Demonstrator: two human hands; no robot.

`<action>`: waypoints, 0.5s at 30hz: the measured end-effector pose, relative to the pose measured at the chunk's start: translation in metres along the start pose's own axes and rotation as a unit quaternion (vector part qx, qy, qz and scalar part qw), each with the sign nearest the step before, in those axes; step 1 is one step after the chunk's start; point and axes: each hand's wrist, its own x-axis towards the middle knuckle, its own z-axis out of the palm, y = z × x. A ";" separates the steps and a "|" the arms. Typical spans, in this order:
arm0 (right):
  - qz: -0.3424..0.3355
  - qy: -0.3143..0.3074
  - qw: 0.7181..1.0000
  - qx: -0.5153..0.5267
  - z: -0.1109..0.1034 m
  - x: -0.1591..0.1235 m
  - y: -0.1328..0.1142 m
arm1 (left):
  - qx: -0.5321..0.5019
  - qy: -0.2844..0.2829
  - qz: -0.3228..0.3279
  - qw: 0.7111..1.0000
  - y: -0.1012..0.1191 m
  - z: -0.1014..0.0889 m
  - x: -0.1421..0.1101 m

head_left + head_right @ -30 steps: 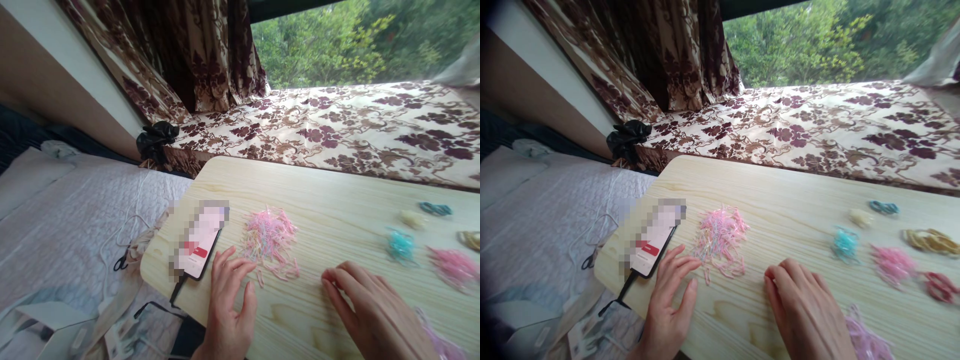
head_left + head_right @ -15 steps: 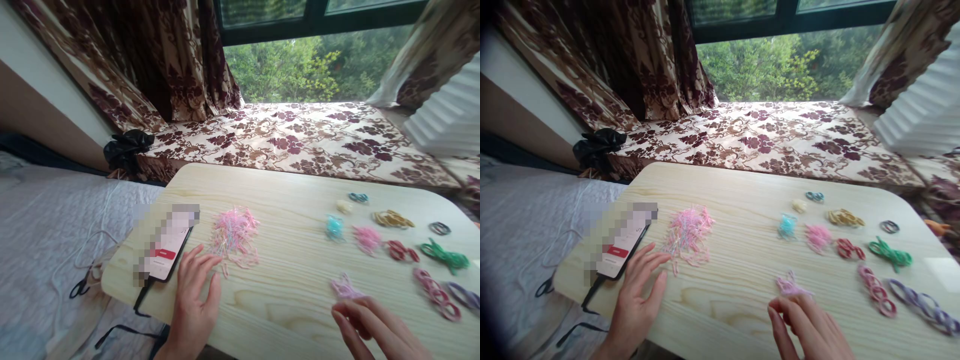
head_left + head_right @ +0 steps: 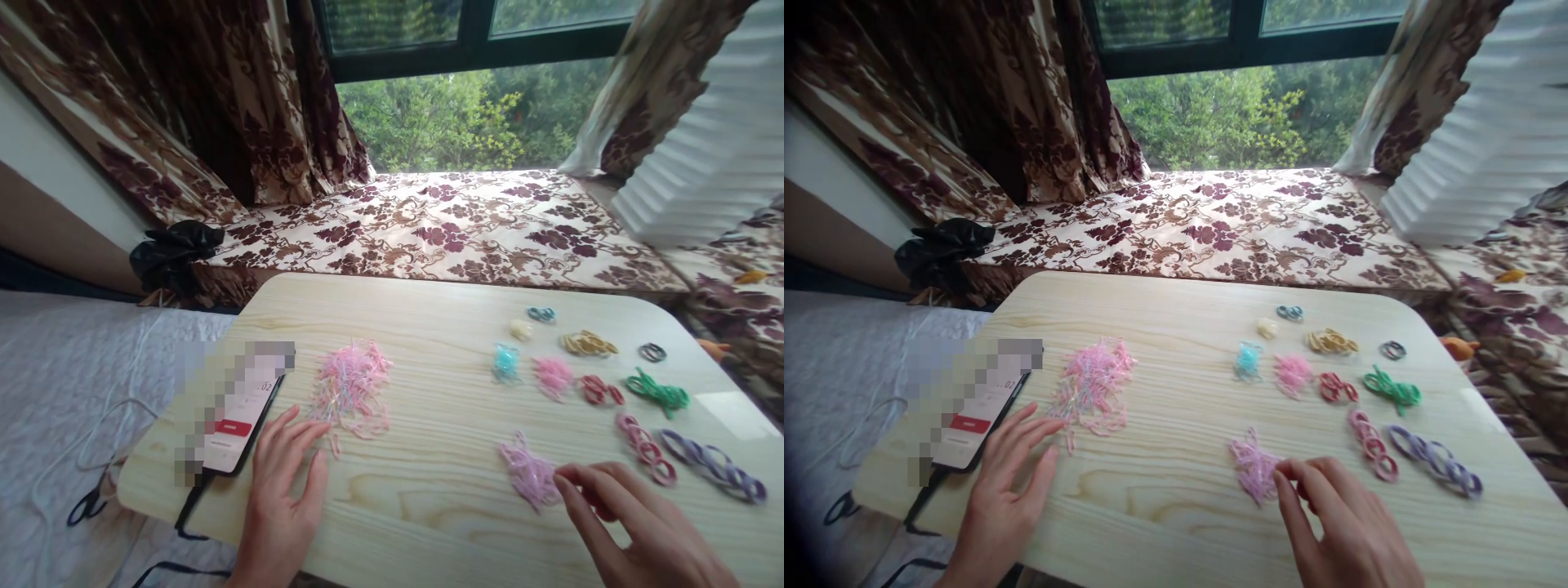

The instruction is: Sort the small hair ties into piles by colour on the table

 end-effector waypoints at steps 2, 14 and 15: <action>-0.005 0.007 1.000 -0.009 0.000 0.000 0.002 | 0.007 -0.002 0.009 1.000 0.000 0.000 0.001; 0.069 0.053 0.992 -0.095 -0.006 0.055 0.036 | 0.011 -0.006 0.068 0.998 -0.014 0.000 -0.002; 0.085 0.038 0.991 -0.091 -0.006 0.061 0.040 | 0.011 -0.008 0.070 0.997 -0.015 0.000 -0.003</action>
